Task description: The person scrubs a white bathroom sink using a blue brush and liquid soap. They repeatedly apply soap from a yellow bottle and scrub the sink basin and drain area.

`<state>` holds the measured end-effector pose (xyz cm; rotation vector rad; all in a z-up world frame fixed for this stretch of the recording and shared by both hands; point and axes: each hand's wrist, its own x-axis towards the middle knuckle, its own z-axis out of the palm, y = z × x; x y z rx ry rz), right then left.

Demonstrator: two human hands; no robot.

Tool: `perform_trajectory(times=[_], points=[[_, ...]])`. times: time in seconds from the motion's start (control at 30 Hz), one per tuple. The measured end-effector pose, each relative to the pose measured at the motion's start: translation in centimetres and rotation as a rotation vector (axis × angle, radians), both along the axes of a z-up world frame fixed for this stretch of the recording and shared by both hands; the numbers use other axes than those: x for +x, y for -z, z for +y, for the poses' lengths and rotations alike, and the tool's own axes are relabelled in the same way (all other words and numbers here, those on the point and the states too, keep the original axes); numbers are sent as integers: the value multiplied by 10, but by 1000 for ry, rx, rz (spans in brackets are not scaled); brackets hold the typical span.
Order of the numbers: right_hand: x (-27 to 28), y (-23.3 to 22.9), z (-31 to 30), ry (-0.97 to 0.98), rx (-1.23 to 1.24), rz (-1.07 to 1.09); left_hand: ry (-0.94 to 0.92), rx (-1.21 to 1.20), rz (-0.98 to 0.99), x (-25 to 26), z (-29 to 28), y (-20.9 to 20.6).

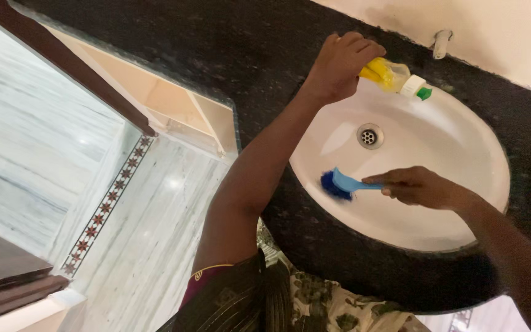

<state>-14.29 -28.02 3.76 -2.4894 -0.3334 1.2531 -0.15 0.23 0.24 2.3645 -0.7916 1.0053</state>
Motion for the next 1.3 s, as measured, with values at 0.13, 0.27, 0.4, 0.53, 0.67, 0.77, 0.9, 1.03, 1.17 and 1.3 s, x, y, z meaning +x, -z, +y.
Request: perform_trajectory(times=[0.13,0.27,0.4,0.53,0.67,0.77,0.9,1.03,1.17,1.3], points=[[54,31,4,-43,-108,-366,-16,43,4,-10,-1,-11],[85,64,2,-20,-62,-700,24,30,19,-16,-5,-19],[53,78,40,-144,397,-628,30,25,23,-12,-5,-26],[53,73,42,-154,290,-620,38,60,16,-11,-7,-25],[69,76,25,90,305,-716,83,17,-14,-15,-5,-29],[46,74,45,-117,355,-801,81,9,-34,-17,-6,-31],[44,52,44,43,212,-85,77,18,-36,-18,-4,-26],[73,63,6,-40,170,-341,61,19,-21,-23,-7,-27],[70,83,8,-144,122,-652,67,51,12,-26,-10,-27],[54,64,19,11,239,25,67,63,10,-22,-11,-22]])
